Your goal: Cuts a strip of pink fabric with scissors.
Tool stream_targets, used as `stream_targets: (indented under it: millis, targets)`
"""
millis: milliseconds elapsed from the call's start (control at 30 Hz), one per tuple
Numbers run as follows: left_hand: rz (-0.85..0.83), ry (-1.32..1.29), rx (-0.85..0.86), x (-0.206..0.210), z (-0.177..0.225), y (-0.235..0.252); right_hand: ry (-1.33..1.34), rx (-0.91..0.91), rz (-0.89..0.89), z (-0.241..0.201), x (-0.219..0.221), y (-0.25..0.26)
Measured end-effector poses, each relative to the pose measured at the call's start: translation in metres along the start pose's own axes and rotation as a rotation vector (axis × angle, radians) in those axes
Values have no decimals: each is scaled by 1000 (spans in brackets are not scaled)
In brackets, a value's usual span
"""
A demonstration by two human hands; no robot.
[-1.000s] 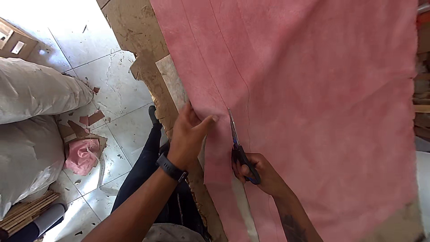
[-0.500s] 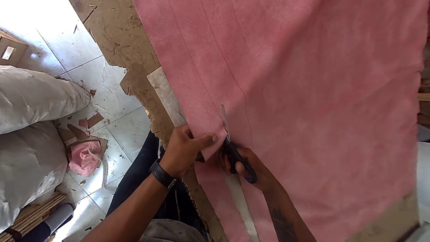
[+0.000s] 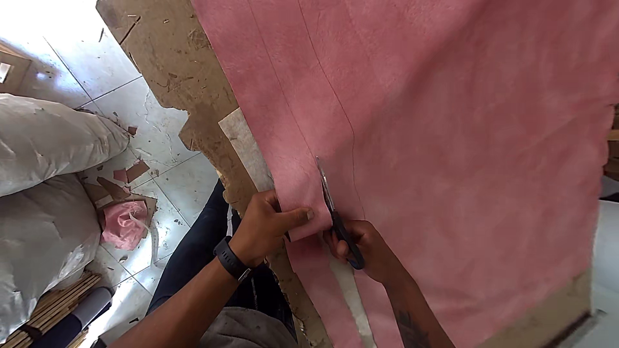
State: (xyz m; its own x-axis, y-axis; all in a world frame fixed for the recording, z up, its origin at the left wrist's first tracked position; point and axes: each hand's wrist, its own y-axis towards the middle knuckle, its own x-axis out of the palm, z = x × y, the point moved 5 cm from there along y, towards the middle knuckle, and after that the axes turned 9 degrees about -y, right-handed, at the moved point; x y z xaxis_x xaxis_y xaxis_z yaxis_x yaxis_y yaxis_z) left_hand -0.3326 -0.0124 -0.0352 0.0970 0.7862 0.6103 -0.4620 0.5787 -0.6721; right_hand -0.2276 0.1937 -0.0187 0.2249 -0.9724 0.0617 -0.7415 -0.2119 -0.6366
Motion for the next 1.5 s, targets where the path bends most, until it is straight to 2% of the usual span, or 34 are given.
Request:
stream_targets:
  millis: [400,733,900,1200,1333,1400,1500]
  targets:
    - [-73,21,-44,-1,7,2,-49,27,-52,-33,-4,32]
    - [-68,67,-50,-6,4,-1,-106,69,72,-40,-1,37]
    - [-95,115,-27,-3,1,-4,-51,-9,34,-50,-5,53]
    - [-65,133,15,-3,3,-8,-87,-19,-16,-67,-11,75]
    - [-63,148,9,-4,-1,-7,-95,-12,22,-68,-10,79]
    - [-55,210,10,-7,1,-5,-104,-12,37,-67,-9,81]
    - [52,554,97,-19,31,-9,-98,-36,10,-67,-11,84]
